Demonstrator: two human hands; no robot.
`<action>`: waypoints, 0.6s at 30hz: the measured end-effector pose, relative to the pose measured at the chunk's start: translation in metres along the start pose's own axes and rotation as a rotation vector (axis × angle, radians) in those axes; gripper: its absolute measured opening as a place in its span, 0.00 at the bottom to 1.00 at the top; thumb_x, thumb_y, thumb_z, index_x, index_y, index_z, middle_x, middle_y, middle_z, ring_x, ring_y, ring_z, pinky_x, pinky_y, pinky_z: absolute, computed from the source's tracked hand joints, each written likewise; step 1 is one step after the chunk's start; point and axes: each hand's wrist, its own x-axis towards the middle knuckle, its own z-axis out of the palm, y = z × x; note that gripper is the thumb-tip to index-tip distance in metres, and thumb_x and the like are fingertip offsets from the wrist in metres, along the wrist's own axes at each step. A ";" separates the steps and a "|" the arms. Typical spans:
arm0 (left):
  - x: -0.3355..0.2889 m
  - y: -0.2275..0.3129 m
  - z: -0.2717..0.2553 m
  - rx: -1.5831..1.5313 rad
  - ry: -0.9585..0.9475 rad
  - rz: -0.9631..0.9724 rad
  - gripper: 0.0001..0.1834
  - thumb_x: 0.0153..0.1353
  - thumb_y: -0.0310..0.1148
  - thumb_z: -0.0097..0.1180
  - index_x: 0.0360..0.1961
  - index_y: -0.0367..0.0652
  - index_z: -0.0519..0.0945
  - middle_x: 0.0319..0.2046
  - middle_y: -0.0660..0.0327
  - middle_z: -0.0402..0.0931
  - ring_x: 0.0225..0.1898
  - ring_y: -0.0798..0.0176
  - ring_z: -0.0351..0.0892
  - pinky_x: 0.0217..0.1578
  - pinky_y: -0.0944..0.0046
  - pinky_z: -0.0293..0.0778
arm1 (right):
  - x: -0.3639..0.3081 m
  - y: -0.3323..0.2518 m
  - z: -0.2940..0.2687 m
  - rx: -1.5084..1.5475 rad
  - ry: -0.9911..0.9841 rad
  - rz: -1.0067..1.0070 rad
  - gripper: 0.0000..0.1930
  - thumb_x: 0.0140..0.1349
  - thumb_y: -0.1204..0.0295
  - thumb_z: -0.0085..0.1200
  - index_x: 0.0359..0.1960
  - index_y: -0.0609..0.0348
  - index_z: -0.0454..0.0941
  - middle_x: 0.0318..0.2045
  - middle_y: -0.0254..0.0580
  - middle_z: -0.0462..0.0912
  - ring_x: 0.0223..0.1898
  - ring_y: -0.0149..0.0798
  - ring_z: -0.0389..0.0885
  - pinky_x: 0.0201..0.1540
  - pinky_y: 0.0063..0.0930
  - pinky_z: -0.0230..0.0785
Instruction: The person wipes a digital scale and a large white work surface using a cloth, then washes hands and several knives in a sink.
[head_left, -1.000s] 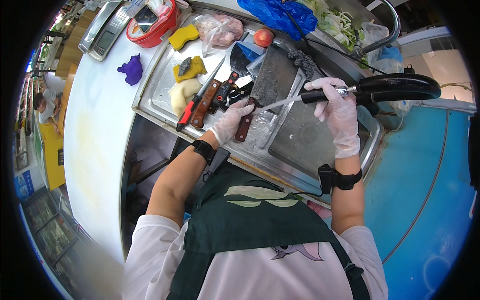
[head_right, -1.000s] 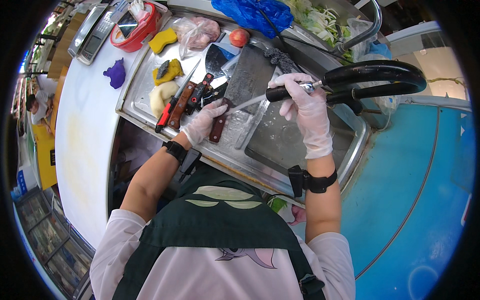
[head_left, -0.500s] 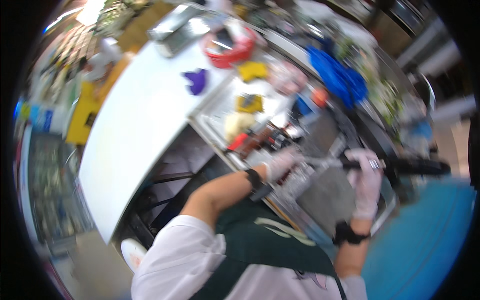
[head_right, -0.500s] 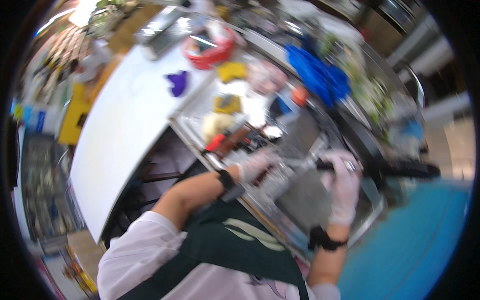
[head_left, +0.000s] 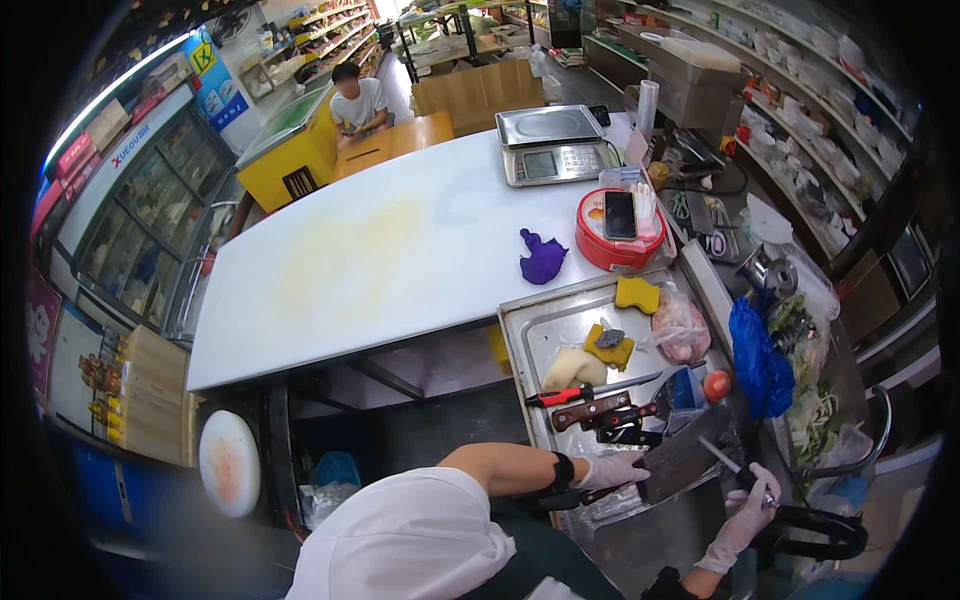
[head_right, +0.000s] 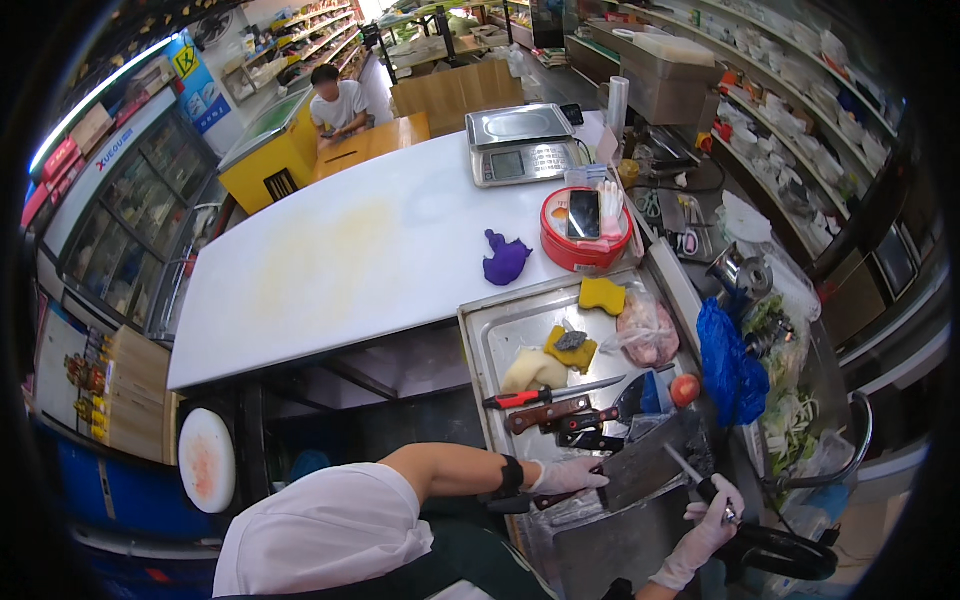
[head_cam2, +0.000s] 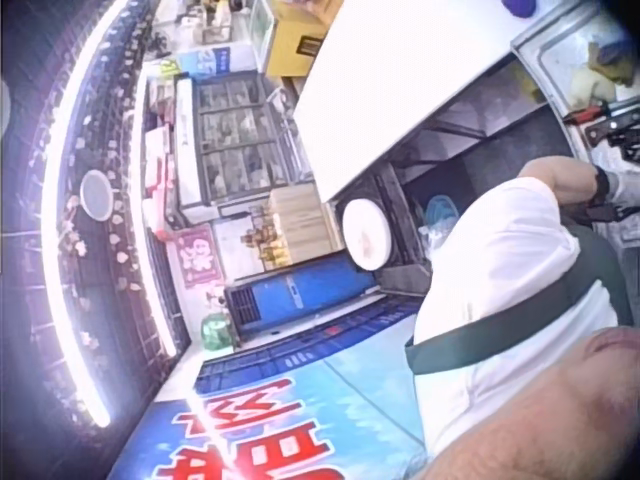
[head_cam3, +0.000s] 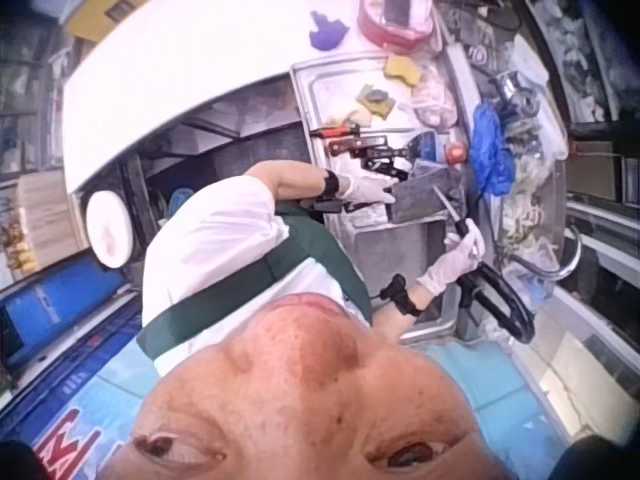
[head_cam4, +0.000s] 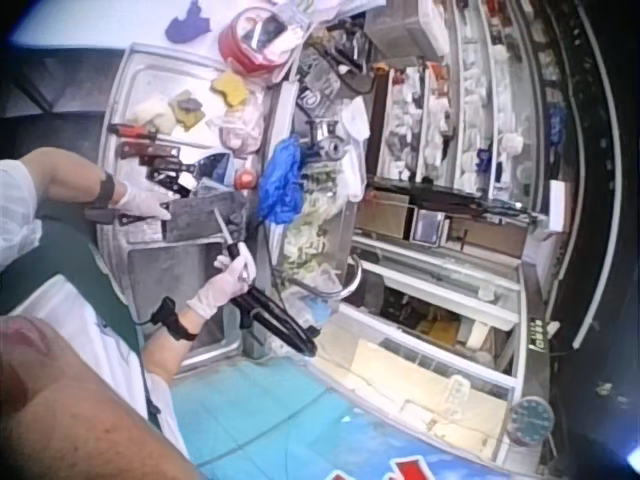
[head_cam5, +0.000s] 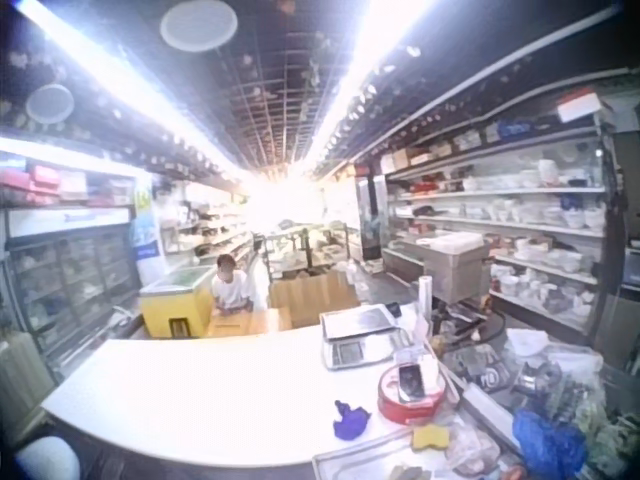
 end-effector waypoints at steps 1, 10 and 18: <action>0.004 -0.010 0.001 0.001 0.018 0.061 0.18 0.67 0.41 0.55 0.52 0.40 0.74 0.24 0.68 0.70 0.25 0.72 0.68 0.25 0.65 0.66 | -0.001 0.001 -0.001 0.005 -0.001 0.003 0.11 0.69 0.65 0.52 0.43 0.58 0.81 0.44 0.35 0.84 0.18 0.22 0.72 0.19 0.15 0.61; -0.045 0.031 -0.017 -0.037 -0.202 -0.088 0.18 0.69 0.43 0.55 0.51 0.42 0.74 0.26 0.71 0.67 0.27 0.77 0.67 0.26 0.72 0.66 | -0.012 -0.048 0.024 -0.057 0.088 0.105 0.10 0.66 0.68 0.56 0.41 0.57 0.85 0.25 0.32 0.80 0.20 0.22 0.71 0.24 0.16 0.62; -0.014 -0.002 -0.008 -0.105 -0.361 -0.185 0.11 0.71 0.38 0.55 0.44 0.43 0.71 0.20 0.68 0.66 0.20 0.73 0.65 0.22 0.72 0.62 | -0.001 -0.022 -0.005 0.078 -0.012 0.076 0.08 0.67 0.70 0.54 0.40 0.59 0.83 0.34 0.36 0.85 0.20 0.23 0.76 0.23 0.16 0.65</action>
